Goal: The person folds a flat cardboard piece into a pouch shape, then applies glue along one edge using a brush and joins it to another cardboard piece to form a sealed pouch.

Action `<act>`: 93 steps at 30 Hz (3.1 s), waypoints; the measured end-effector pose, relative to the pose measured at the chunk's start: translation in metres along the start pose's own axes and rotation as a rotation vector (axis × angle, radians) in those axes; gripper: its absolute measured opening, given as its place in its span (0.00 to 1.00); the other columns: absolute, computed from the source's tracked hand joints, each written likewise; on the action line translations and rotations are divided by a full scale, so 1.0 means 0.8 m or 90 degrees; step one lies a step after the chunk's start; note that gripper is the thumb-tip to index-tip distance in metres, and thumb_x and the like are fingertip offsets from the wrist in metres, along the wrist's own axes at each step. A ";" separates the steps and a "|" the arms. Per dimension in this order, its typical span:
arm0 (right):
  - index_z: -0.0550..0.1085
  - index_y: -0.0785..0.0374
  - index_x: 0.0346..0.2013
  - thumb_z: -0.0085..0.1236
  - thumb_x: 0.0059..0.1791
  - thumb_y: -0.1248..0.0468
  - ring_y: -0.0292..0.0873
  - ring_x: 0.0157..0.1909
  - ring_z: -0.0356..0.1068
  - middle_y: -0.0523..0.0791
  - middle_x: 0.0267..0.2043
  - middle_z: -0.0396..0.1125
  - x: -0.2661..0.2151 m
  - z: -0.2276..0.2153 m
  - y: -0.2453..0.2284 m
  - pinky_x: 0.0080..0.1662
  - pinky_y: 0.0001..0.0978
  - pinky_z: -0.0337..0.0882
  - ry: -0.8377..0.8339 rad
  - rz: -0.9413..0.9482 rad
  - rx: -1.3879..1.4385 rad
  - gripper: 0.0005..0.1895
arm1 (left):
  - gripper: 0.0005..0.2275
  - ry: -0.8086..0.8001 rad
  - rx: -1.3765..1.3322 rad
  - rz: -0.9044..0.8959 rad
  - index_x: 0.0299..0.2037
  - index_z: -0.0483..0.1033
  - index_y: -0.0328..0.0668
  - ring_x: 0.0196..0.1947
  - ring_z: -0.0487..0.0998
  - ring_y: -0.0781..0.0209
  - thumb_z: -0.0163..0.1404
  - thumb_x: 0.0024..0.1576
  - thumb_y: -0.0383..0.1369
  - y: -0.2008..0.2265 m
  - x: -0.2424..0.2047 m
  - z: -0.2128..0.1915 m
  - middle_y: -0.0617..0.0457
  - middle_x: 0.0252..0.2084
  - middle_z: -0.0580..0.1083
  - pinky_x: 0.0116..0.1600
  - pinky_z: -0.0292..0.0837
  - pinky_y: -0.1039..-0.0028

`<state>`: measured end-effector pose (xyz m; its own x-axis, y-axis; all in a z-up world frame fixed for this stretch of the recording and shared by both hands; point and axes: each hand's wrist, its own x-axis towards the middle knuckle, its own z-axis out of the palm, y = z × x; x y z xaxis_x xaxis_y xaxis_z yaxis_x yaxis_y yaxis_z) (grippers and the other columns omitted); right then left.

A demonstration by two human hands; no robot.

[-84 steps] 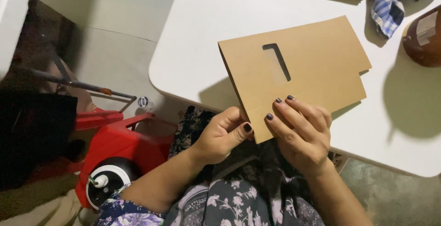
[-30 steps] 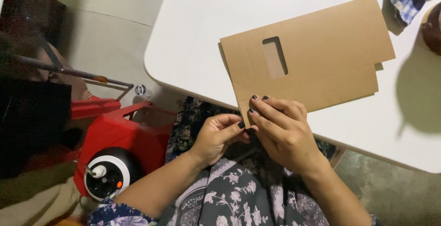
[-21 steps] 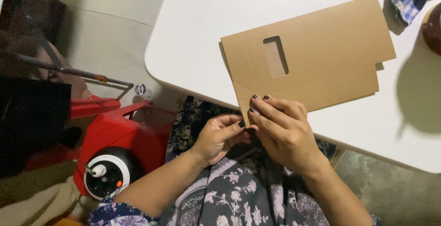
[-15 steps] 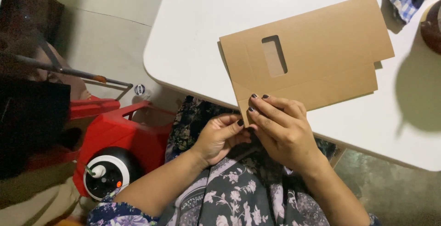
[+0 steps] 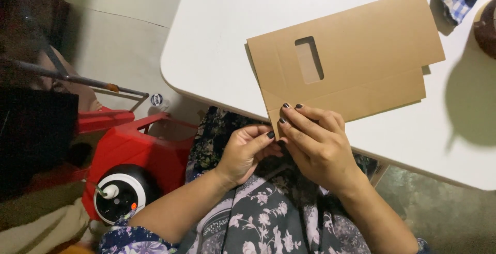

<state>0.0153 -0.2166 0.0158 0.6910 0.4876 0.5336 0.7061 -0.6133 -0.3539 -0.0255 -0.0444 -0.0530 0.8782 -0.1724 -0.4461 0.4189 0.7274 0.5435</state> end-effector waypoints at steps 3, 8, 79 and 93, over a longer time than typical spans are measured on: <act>0.82 0.56 0.44 0.63 0.49 0.61 0.52 0.55 0.73 0.45 0.56 0.76 -0.001 0.001 0.000 0.51 0.43 0.66 0.004 -0.008 -0.011 0.10 | 0.06 0.010 0.022 0.017 0.41 0.79 0.23 0.31 0.85 0.48 0.56 0.57 0.23 0.001 0.000 0.002 0.37 0.32 0.80 0.38 0.85 0.61; 0.82 0.54 0.43 0.63 0.49 0.60 0.50 0.55 0.73 0.43 0.56 0.76 -0.001 0.001 0.002 0.51 0.41 0.66 0.006 -0.017 -0.017 0.09 | 0.06 0.036 0.062 0.015 0.40 0.79 0.25 0.32 0.85 0.50 0.57 0.57 0.24 0.004 -0.002 0.007 0.40 0.31 0.80 0.40 0.84 0.63; 0.81 0.52 0.36 0.58 0.51 0.62 0.51 0.39 0.75 0.43 0.30 0.75 0.085 -0.076 0.217 0.40 0.40 0.73 -0.180 0.371 -0.021 0.05 | 0.04 -0.354 1.192 0.310 0.33 0.80 0.45 0.35 0.78 0.51 0.54 0.58 0.33 0.176 0.241 0.195 0.51 0.29 0.76 0.46 0.72 0.60; 0.81 0.62 0.32 0.56 0.49 0.67 0.64 0.40 0.77 0.56 0.29 0.76 0.098 -0.118 0.211 0.43 0.53 0.73 -0.301 0.467 0.065 0.06 | 0.11 -0.441 1.274 0.227 0.38 0.81 0.44 0.35 0.82 0.47 0.47 0.63 0.38 0.191 0.228 0.210 0.48 0.30 0.79 0.43 0.77 0.61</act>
<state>0.1738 -0.3402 0.0703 0.9520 0.2122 -0.2208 0.0538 -0.8256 -0.5616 0.2376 -0.0765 0.0683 0.6804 -0.7127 -0.1706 -0.5302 -0.6394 0.5568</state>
